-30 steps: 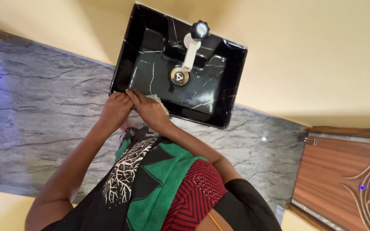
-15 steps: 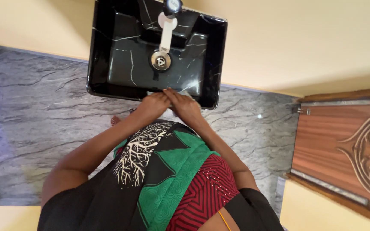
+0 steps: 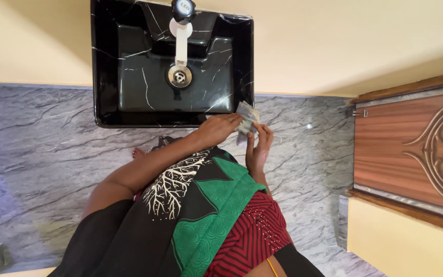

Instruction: The person wipes a black sink basin and faucet using a cloth. They repeatedly rub the basin surface, the drain area, and the faucet fixture with both hands, moving the cloth around the sink throughout the clip.

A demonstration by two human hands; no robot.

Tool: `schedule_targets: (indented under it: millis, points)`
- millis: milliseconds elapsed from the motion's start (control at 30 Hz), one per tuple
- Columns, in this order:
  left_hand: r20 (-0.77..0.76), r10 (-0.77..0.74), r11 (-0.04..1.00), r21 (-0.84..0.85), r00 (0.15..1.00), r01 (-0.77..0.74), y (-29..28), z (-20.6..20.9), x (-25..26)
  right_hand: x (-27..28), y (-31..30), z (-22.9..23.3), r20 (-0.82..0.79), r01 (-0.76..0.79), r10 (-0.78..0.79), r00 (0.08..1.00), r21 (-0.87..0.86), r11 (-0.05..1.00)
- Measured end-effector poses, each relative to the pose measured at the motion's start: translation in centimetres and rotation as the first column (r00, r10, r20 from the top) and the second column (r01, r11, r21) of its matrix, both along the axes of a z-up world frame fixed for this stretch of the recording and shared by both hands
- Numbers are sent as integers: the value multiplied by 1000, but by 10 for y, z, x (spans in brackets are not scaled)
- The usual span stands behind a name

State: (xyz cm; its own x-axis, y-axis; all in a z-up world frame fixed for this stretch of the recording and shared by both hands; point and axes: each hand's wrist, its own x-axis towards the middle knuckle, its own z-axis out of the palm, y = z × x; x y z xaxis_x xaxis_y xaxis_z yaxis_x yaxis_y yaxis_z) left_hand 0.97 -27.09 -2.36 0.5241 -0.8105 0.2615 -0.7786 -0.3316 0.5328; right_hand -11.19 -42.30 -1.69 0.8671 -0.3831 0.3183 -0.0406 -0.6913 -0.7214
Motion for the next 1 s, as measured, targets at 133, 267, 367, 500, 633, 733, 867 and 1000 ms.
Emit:
schedule_targets:
  millis: [133, 267, 367, 500, 633, 733, 867, 1000]
  points:
    - [-355, -34, 999, 22, 934, 45, -5, 3, -3, 19, 6, -12, 8, -67, 67, 998, 268, 961]
    - [-195, -85, 995, -75, 977, 71, -2, 0, 0, 39, 6, -11, -61, -115, 133, 989, 242, 963]
    - [-254, -84, 995, 39, 964, 97, 14, -2, 12, 57, 3, -6, -125, -60, 92, 988, 238, 969]
    - [-468, -92, 968, 166, 879, 189, 49, -7, 40, 94, -11, 7, -113, -188, 197, 974, 82, 979]
    - [-581, -183, 915, 194, 793, 354, 55, -25, 56, 146, -22, 8, -356, -91, 155, 922, 191, 977]
    - [-674, -211, 901, 146, 708, 407, 34, -39, 73, 200, -30, -6, -265, -147, 137, 955, -15, 989]
    - [-565, -411, 818, 118, 716, 563, 3, -50, 100, 273, -44, -29, -155, -153, 152, 976, 3, 988]
    - [-725, -292, 914, -19, 624, 405, 2, -51, 108, 283, -47, -40, -94, -146, 175, 980, 254, 956]
